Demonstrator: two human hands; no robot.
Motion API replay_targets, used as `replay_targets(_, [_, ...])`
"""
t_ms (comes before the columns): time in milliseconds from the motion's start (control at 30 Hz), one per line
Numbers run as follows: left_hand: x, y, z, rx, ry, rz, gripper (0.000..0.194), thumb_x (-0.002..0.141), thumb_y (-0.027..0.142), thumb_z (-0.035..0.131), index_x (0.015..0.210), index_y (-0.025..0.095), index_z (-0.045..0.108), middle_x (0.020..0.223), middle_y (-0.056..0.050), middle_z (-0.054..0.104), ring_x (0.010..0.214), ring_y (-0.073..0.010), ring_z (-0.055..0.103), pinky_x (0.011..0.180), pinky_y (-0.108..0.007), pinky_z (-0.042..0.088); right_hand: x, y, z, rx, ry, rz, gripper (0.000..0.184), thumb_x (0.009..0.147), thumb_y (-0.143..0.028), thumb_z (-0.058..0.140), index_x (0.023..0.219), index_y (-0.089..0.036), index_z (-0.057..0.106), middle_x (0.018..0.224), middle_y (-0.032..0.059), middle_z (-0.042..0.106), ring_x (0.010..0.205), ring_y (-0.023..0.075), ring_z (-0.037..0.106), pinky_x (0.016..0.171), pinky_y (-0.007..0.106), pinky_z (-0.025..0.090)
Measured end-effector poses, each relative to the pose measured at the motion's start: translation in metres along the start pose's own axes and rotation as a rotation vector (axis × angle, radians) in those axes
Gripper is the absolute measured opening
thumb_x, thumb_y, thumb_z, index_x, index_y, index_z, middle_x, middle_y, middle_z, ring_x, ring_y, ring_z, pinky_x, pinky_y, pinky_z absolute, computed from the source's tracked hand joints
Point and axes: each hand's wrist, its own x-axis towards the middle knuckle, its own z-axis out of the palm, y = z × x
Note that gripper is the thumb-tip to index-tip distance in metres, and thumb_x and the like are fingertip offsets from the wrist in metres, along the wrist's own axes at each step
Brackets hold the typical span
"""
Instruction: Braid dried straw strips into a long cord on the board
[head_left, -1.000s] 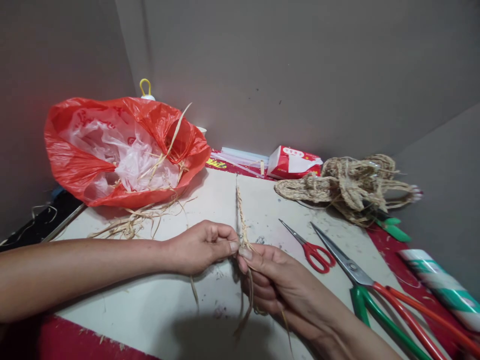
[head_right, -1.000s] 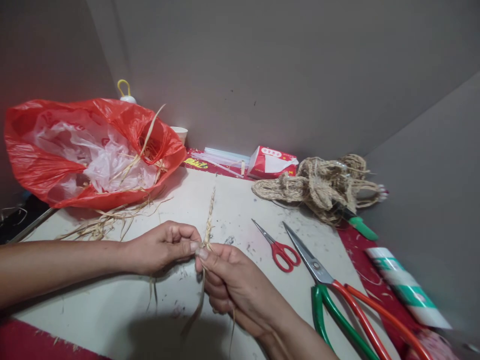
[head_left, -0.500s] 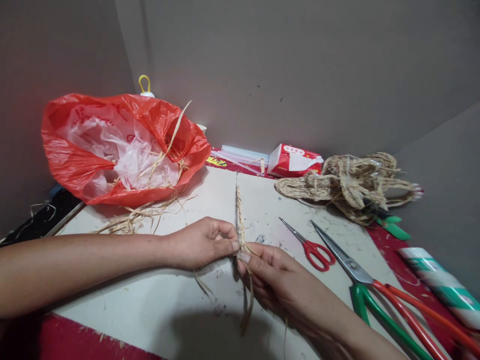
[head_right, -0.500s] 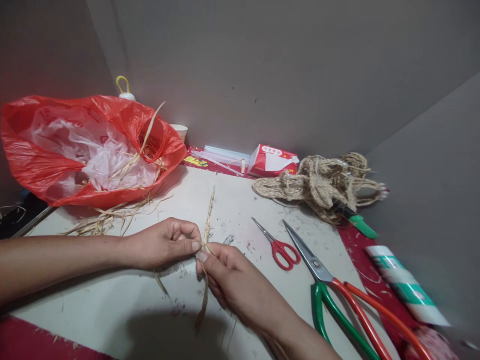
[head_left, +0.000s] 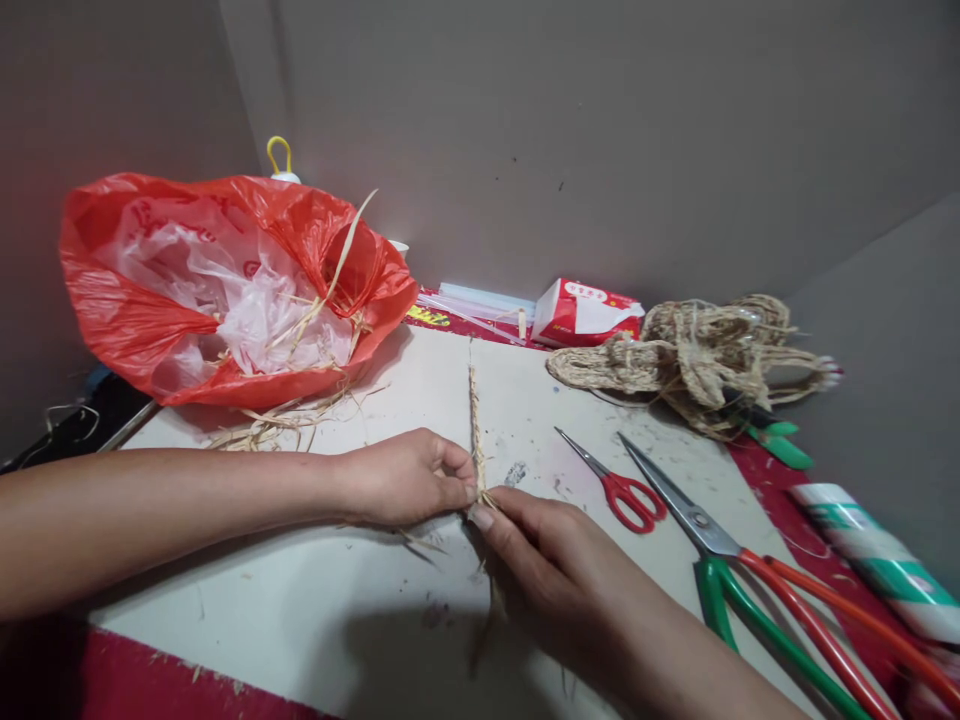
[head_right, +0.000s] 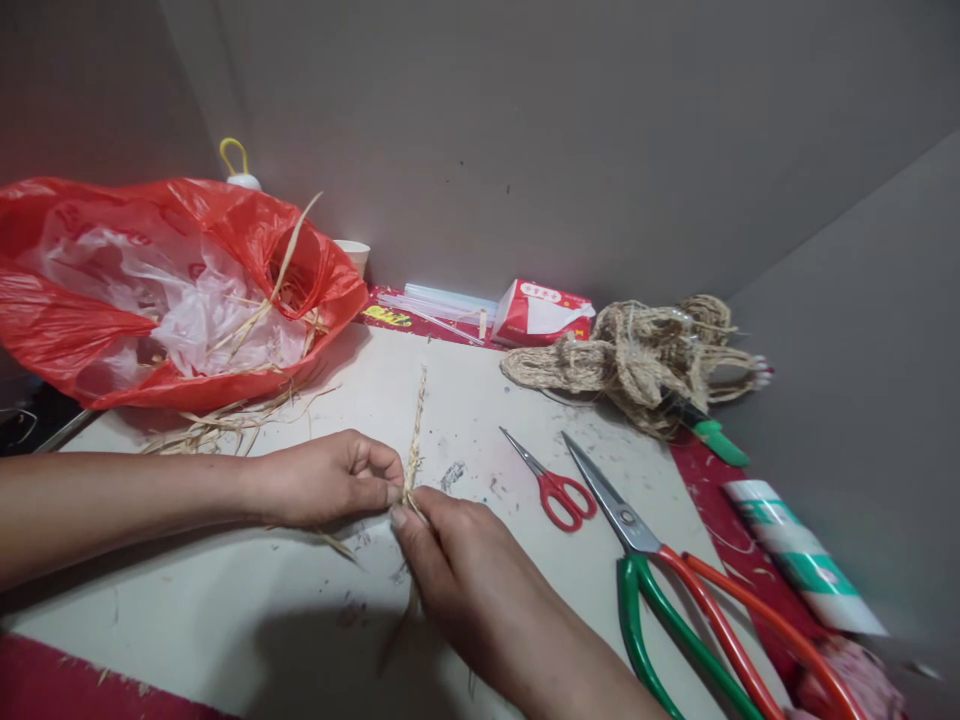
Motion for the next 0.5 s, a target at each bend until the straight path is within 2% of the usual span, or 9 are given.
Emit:
replay_targets(233, [-0.0015, 0.001, 0.0008, 0.04, 0.004, -0.01, 0.014, 0.081, 0.024, 0.048, 0.071, 0.016, 0.054, 0.048, 0.008, 0.036, 0.042, -0.0053, 0.028, 0.043, -0.018, 0.023, 0.0033, -0.0032, -0.0088, 0.057, 0.11, 0.107, 0.03, 0.089, -0.035, 0.041, 0.062, -0.021, 0.045, 0.061, 0.0002, 0.05, 0.058, 0.0146, 0.044, 0.053, 0.025, 0.035])
replay_targets(333, [-0.0019, 0.0011, 0.0018, 0.061, 0.011, 0.002, 0.012, 0.08, 0.023, 0.049, 0.071, 0.016, 0.053, 0.047, 0.008, 0.036, 0.041, -0.0056, 0.03, 0.042, -0.018, 0.024, 0.0056, -0.0054, -0.011, 0.101, 0.111, 0.174, 0.03, 0.083, -0.035, 0.048, 0.058, -0.02, 0.044, 0.056, -0.0023, 0.042, 0.053, 0.0122, 0.036, 0.046, 0.023, 0.029])
replay_targets(500, [-0.0037, 0.0015, 0.0063, 0.11, 0.058, 0.021, 0.013, 0.078, 0.021, 0.047, 0.066, 0.017, 0.048, 0.045, 0.008, 0.038, 0.04, -0.0057, 0.033, 0.043, -0.018, 0.025, 0.004, -0.0056, -0.004, 0.341, 0.088, 0.25, 0.03, 0.082, -0.038, 0.052, 0.059, -0.021, 0.042, 0.047, -0.0066, 0.033, 0.041, 0.0083, 0.027, 0.04, 0.022, 0.02])
